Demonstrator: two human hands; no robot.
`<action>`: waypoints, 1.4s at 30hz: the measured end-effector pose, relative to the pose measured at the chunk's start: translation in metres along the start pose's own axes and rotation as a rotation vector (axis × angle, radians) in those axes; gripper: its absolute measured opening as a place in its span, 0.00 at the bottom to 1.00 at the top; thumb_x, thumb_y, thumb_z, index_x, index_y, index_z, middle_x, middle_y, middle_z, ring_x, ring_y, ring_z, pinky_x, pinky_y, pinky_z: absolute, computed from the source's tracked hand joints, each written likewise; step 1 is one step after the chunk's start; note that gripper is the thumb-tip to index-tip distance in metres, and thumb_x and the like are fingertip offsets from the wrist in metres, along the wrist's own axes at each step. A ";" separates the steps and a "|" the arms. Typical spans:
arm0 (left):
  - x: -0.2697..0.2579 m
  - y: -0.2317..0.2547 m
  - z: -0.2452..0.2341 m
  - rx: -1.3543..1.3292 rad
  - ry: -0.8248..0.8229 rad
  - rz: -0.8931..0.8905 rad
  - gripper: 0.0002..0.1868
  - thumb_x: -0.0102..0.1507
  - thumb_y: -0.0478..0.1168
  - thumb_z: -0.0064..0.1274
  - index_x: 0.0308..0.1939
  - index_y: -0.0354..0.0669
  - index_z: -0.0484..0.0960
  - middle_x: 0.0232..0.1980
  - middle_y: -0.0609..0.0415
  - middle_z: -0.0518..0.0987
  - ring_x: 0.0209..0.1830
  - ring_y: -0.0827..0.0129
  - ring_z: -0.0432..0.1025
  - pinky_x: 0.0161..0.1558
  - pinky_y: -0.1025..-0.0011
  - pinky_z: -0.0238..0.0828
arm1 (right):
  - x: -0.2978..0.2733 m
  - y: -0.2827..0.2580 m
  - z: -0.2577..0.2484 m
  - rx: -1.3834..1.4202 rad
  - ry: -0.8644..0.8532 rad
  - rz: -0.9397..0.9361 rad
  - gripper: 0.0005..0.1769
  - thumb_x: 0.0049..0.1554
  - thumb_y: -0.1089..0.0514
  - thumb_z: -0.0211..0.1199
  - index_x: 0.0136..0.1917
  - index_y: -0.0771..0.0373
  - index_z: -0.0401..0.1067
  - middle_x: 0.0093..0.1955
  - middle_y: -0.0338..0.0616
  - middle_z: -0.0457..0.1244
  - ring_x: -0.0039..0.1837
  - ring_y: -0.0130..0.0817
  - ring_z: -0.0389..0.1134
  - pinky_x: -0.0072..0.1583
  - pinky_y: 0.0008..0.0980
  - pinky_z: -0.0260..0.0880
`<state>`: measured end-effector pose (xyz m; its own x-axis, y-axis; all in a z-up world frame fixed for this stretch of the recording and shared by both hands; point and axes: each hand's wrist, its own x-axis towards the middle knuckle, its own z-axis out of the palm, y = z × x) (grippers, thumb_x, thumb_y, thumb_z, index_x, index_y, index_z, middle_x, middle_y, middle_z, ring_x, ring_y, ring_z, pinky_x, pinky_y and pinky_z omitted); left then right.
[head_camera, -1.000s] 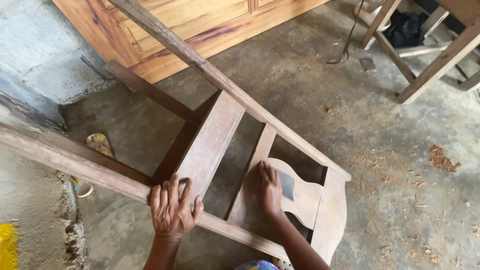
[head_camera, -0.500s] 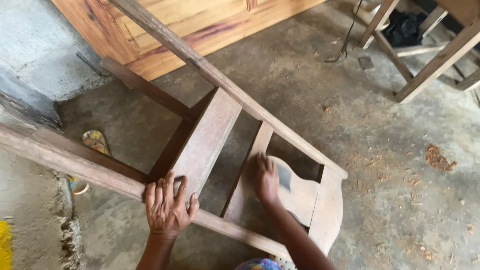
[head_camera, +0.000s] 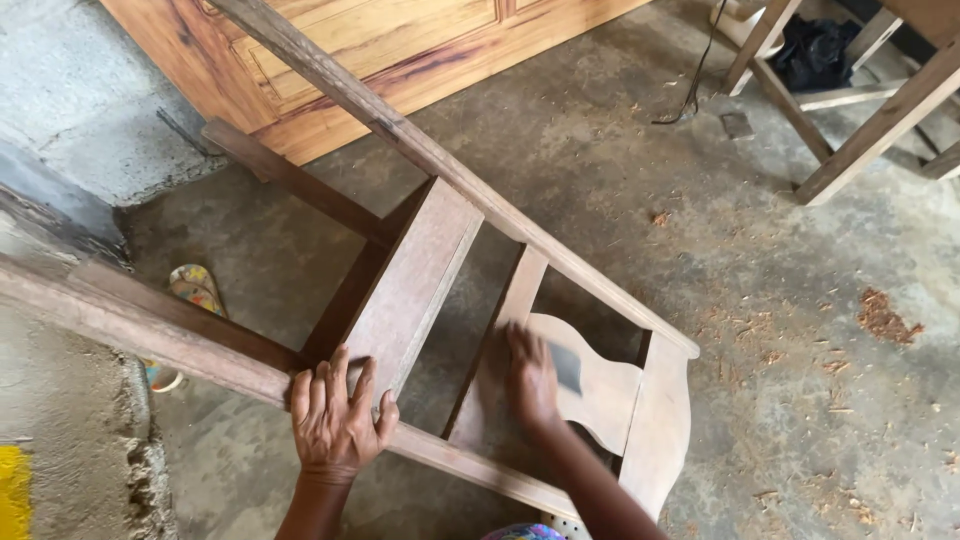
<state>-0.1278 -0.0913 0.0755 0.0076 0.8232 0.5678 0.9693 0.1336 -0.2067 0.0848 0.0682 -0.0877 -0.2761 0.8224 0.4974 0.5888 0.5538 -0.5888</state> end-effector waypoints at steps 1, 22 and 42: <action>-0.001 0.001 0.000 0.002 0.002 0.002 0.25 0.60 0.54 0.50 0.51 0.40 0.86 0.63 0.36 0.76 0.56 0.46 0.72 0.66 0.50 0.58 | 0.014 0.011 0.005 -0.019 0.017 -0.026 0.28 0.53 0.70 0.57 0.68 0.74 0.69 0.67 0.62 0.63 0.64 0.60 0.63 0.65 0.51 0.66; -0.001 -0.002 0.000 -0.013 0.039 0.007 0.25 0.62 0.53 0.48 0.50 0.38 0.86 0.63 0.35 0.77 0.56 0.45 0.72 0.67 0.50 0.57 | 0.101 0.047 0.013 0.004 0.060 -0.070 0.18 0.61 0.63 0.65 0.64 0.64 0.75 0.63 0.51 0.67 0.64 0.51 0.68 0.58 0.46 0.74; 0.001 -0.002 -0.005 -0.019 0.043 -0.015 0.23 0.62 0.54 0.51 0.50 0.39 0.84 0.64 0.34 0.75 0.56 0.44 0.72 0.68 0.50 0.57 | -0.027 0.020 0.001 0.474 -0.186 -0.255 0.21 0.68 0.66 0.48 0.74 0.64 0.61 0.73 0.49 0.59 0.73 0.45 0.61 0.72 0.39 0.64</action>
<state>-0.1286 -0.0939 0.0806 0.0032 0.7965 0.6047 0.9739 0.1347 -0.1826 0.1036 0.0576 -0.1134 -0.5189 0.6403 0.5663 0.0925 0.7006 -0.7075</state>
